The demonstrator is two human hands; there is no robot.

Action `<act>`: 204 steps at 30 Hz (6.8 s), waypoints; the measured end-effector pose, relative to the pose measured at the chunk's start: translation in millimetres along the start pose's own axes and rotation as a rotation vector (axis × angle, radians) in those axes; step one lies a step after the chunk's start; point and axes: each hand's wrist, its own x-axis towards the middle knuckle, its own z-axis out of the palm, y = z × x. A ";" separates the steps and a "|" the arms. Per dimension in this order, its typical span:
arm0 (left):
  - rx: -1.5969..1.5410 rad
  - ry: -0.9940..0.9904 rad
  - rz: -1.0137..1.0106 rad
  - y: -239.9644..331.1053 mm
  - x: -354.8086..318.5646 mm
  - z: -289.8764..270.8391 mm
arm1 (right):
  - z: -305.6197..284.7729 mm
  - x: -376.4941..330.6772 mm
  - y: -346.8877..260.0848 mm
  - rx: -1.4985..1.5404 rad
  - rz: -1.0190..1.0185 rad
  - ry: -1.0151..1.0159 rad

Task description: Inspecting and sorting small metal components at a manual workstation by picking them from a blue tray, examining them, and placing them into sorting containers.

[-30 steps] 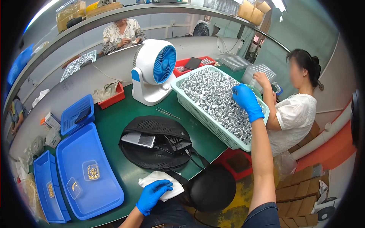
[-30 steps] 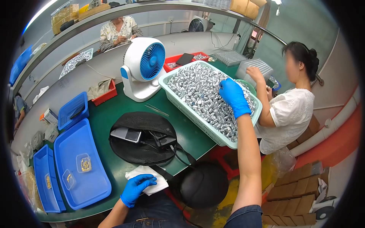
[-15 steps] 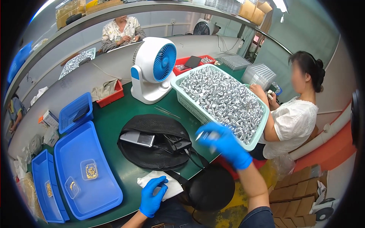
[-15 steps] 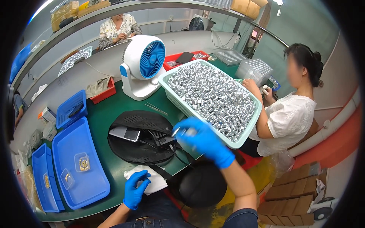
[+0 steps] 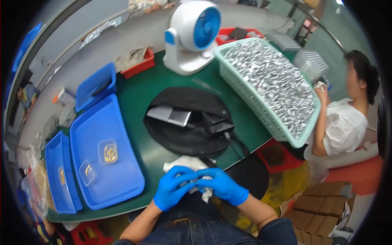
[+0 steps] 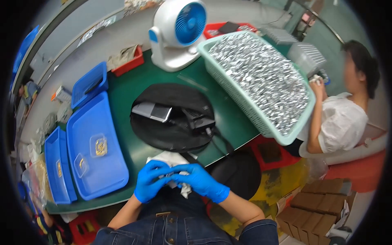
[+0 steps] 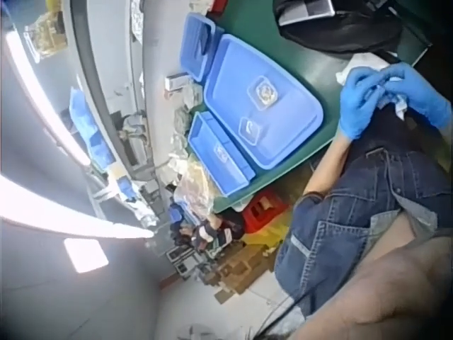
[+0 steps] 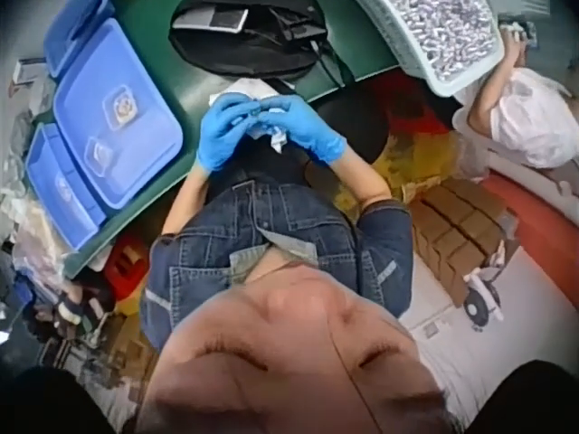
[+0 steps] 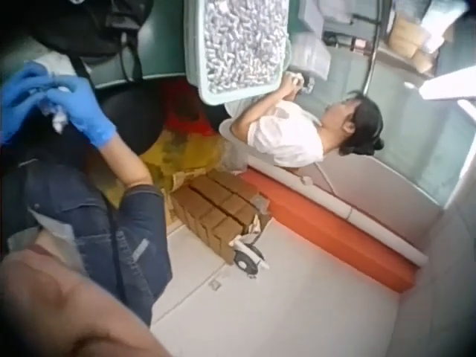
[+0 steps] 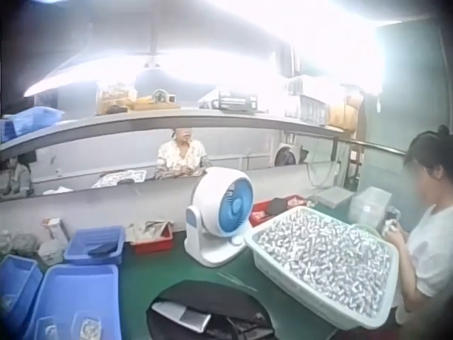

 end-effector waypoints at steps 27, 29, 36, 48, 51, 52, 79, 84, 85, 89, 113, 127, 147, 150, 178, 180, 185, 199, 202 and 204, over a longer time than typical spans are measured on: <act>-0.299 0.132 -0.241 -4.2 -14.0 18.3 | 11.7 7.5 15.8 -0.470 -0.685 0.311; -0.267 0.124 -0.207 -4.8 -14.3 16.5 | 12.8 7.0 15.0 -0.477 -0.694 0.297; -0.265 0.200 -0.258 -4.1 -19.1 15.1 | 19.1 -1.4 5.2 -0.756 -0.755 0.278; -0.217 0.173 -0.253 2.4 -22.3 12.4 | 16.3 -0.5 12.9 -0.535 -0.608 0.214; -0.161 0.174 -0.199 3.4 -22.6 11.3 | 14.4 -0.2 14.3 -0.530 -0.610 0.195; -0.134 0.175 -0.171 3.8 -22.8 11.2 | 14.2 -0.4 14.5 -0.528 -0.611 0.185; -0.407 0.146 -0.347 -1.2 -22.3 15.2 | 14.7 -4.0 7.6 -0.698 -0.623 0.248; -0.412 0.128 -0.342 -2.4 -24.9 14.6 | 14.4 -4.9 8.2 -0.742 -0.641 0.254; -0.412 0.128 -0.341 -2.0 -24.4 14.5 | 14.3 -4.4 8.2 -0.742 -0.641 0.254; -0.454 0.125 -0.370 0.0 -22.4 14.2 | 15.5 -1.5 8.6 -0.788 -0.716 0.267; -0.700 -0.050 -0.584 6.5 -9.0 19.4 | -17.7 -13.8 -52.3 -1.350 -1.079 0.459; -0.652 -0.068 -0.497 -19.8 -12.3 31.7 | -167.8 -82.5 -228.5 -1.565 -0.801 1.288; -0.684 -0.015 -0.541 -4.4 -5.3 30.8 | -76.3 -68.1 -200.2 -1.640 -1.045 0.877; -0.767 0.010 -0.591 11.3 12.8 36.0 | -23.3 -40.3 -130.3 -1.720 -0.995 0.446; -0.859 0.297 -0.617 7.2 2.6 11.7 | 12.6 11.8 2.8 -0.413 -0.603 0.357; -0.718 0.296 -0.548 1.4 -5.8 12.4 | 18.3 15.0 7.3 -0.427 -0.656 0.375; -0.388 0.269 -0.313 -8.8 -16.5 16.4 | 23.6 12.9 12.2 -0.641 -0.705 0.347; -0.289 0.249 -0.206 -10.7 -19.6 15.6 | 28.6 10.8 14.8 -0.656 -0.752 0.331; -0.247 0.215 -0.199 -8.8 -19.2 13.2 | 29.8 9.4 14.0 -0.580 -0.692 0.326; -0.245 0.213 -0.200 -8.2 -19.5 13.3 | 28.2 9.3 15.9 -0.539 -0.651 0.335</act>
